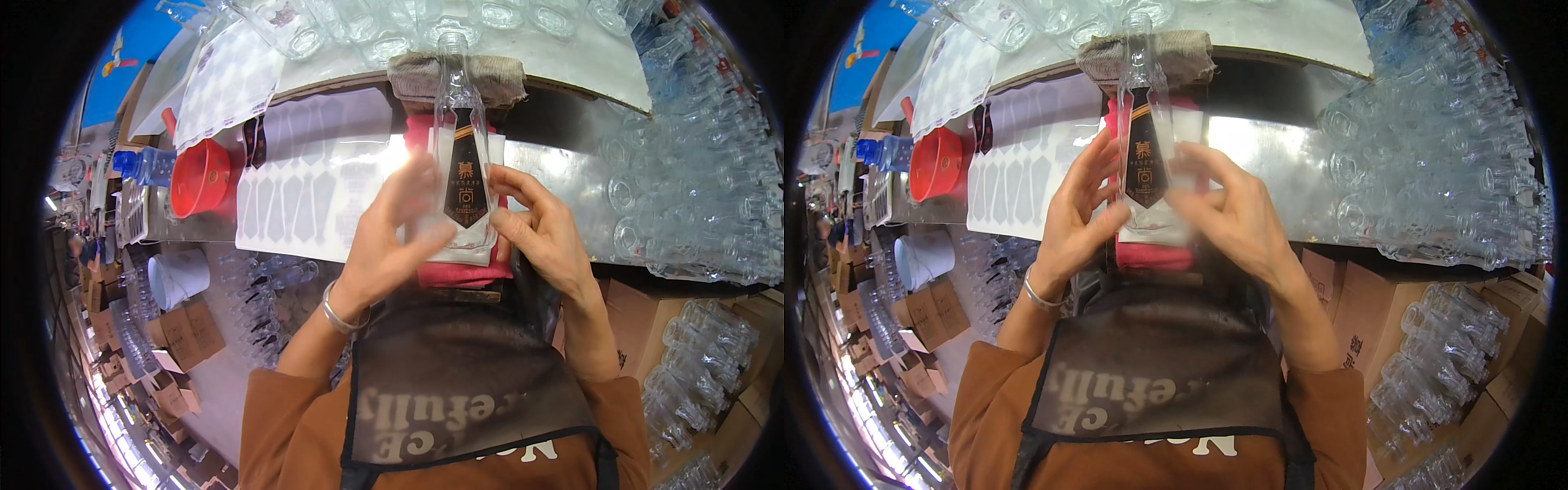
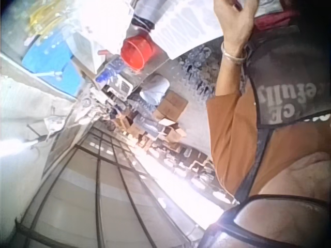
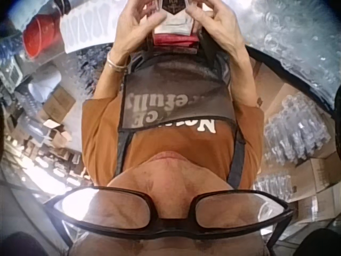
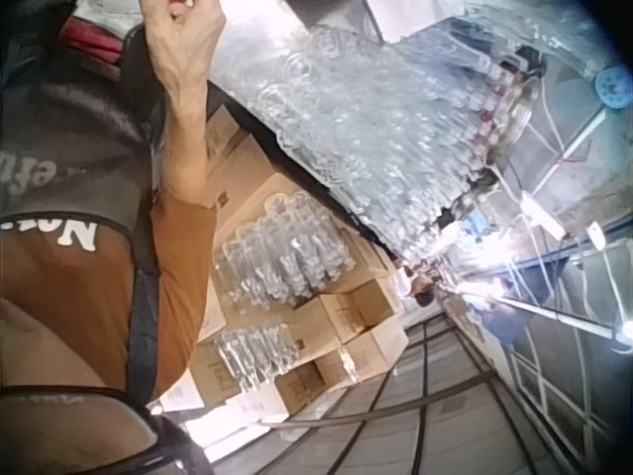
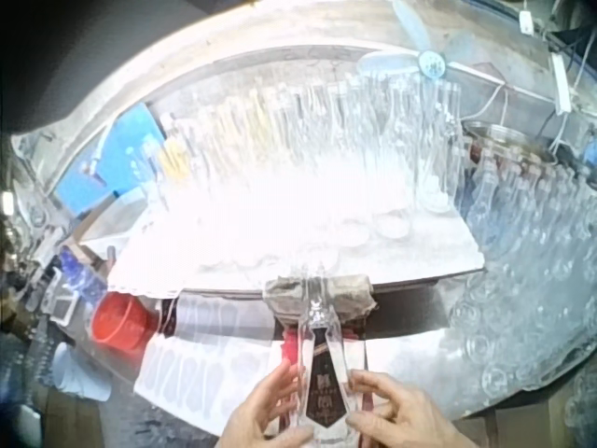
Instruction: The person repeatedly picks up clear plastic bottles, places them on a padded stand, and applies a black label to each bottle using both hands. After labeling, the person sets the bottle aside and repeats the process with the next bottle.
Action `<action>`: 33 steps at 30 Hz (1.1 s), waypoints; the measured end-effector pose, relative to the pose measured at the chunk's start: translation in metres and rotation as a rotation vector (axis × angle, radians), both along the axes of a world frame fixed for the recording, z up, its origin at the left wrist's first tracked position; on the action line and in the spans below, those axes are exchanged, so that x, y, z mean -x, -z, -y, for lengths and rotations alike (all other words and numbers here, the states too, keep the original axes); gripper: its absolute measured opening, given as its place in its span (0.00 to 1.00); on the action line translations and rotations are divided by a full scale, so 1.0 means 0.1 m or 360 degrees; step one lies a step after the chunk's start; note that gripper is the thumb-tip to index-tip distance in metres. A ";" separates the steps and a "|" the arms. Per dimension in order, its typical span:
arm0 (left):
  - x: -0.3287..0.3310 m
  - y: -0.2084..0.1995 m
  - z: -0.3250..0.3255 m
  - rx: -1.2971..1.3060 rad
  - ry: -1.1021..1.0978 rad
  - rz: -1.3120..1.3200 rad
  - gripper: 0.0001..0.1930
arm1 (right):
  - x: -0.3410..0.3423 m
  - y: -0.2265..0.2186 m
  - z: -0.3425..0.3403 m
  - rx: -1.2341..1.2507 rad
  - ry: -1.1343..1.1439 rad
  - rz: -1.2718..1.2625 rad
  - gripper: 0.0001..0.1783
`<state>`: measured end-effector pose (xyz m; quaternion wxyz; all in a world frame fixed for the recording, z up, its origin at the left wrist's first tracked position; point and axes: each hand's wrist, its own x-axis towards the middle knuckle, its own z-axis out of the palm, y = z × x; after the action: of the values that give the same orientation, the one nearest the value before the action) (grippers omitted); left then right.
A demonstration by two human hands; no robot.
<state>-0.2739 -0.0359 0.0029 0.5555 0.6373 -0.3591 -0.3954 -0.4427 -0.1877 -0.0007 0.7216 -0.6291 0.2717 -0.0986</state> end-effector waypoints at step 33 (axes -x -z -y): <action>-0.04 0.02 0.22 0.0010 -0.0154 -0.0276 0.32 | -0.15 0.12 0.32 -0.0057 0.0081 0.0075 0.29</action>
<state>-0.2697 -0.0578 0.0009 0.6049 0.6154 -0.2798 -0.4207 -0.4276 -0.2200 -0.0127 0.7362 -0.6064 0.2724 -0.1268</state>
